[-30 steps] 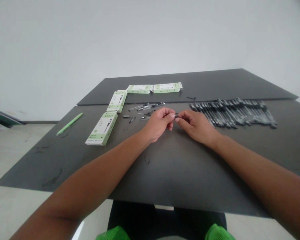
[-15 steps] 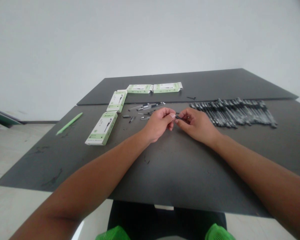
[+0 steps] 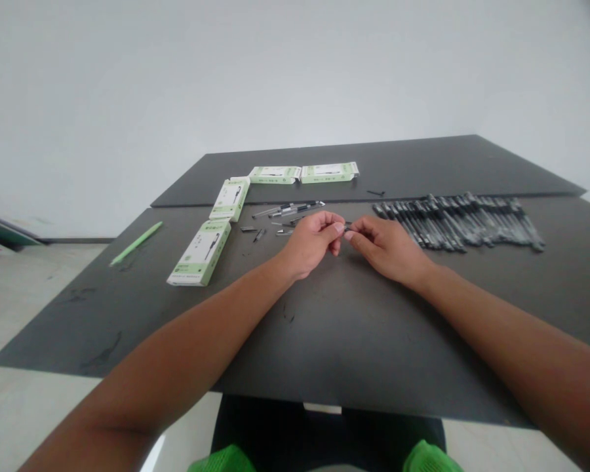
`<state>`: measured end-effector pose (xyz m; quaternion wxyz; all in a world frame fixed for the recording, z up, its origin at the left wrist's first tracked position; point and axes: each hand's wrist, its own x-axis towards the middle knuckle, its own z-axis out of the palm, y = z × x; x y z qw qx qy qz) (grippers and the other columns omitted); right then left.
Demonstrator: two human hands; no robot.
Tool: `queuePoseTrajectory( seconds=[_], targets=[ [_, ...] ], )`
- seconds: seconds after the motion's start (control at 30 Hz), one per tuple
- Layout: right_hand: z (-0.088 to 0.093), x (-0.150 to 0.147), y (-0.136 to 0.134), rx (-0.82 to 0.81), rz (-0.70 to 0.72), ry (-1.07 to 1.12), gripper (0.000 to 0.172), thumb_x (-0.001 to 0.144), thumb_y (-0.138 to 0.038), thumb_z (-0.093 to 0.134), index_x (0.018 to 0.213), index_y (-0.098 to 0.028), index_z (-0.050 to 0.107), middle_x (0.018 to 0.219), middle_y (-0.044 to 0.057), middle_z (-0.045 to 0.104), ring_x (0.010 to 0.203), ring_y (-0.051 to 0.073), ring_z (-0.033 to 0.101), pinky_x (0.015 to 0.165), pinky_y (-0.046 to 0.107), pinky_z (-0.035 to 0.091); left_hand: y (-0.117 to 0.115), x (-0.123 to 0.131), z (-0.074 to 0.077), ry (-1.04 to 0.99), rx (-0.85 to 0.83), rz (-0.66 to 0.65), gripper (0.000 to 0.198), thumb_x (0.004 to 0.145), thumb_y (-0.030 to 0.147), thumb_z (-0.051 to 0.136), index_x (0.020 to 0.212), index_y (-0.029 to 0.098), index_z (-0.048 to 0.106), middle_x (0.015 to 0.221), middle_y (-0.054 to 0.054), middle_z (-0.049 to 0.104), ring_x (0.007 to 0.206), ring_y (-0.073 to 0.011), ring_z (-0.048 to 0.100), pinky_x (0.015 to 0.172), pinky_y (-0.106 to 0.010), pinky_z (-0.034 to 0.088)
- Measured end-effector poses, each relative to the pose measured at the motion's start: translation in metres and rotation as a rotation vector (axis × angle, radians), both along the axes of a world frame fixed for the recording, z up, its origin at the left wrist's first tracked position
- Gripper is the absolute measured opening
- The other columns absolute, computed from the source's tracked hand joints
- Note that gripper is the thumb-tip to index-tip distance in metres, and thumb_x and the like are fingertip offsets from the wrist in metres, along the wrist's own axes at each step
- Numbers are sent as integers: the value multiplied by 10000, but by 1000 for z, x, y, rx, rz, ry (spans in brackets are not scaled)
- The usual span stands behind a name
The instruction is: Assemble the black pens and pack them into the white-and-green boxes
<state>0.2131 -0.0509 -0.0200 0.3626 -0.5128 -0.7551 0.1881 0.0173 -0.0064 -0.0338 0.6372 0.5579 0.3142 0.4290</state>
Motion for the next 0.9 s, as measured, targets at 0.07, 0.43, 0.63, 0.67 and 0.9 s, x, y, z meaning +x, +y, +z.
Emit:
queuePoseTrajectory(
  seconds=[0.07, 0.43, 0.63, 0.67, 0.9],
  targets=[
    [1, 0, 0, 2, 4, -12, 257, 1064, -382, 630, 871, -218, 671, 756, 11, 674, 694, 185, 577, 670, 331, 384, 0, 0, 1, 7, 0, 3, 79, 1023, 191, 725, 989, 163, 659, 741, 38, 630, 574, -87, 592, 582, -223, 498],
    [4, 0, -1, 0, 19, -27, 298, 1082, -398, 602, 847, -223, 654, 738, 9, 658, 689, 184, 562, 696, 330, 391, -3, 0, 6, 31, 15, 7, 76, 1023, 174, 715, 983, 164, 651, 726, 45, 619, 571, -86, 588, 584, -225, 500],
    [7, 0, -4, -40, 17, 12, 342, 1089, -445, 585, 837, -231, 672, 683, 10, 651, 673, 194, 575, 667, 330, 397, -4, -1, 8, 28, 13, -5, 83, 1023, 195, 729, 994, 163, 658, 725, 42, 615, 581, -88, 590, 591, -225, 490],
    [8, 0, -4, -47, 19, 15, 352, 1090, -451, 581, 831, -231, 673, 673, 11, 647, 672, 195, 575, 660, 330, 396, -4, -1, 8, 29, 14, -11, 88, 1023, 201, 733, 994, 162, 659, 724, 41, 615, 583, -87, 589, 593, -224, 489],
    [10, 1, -3, -121, 52, 73, 409, 1084, -494, 574, 776, -233, 640, 618, -8, 579, 624, 171, 531, 615, 311, 378, -4, -2, 9, 11, 54, -39, 55, 1021, 186, 709, 996, 160, 668, 711, 39, 612, 587, -94, 586, 592, -227, 499]
  ],
)
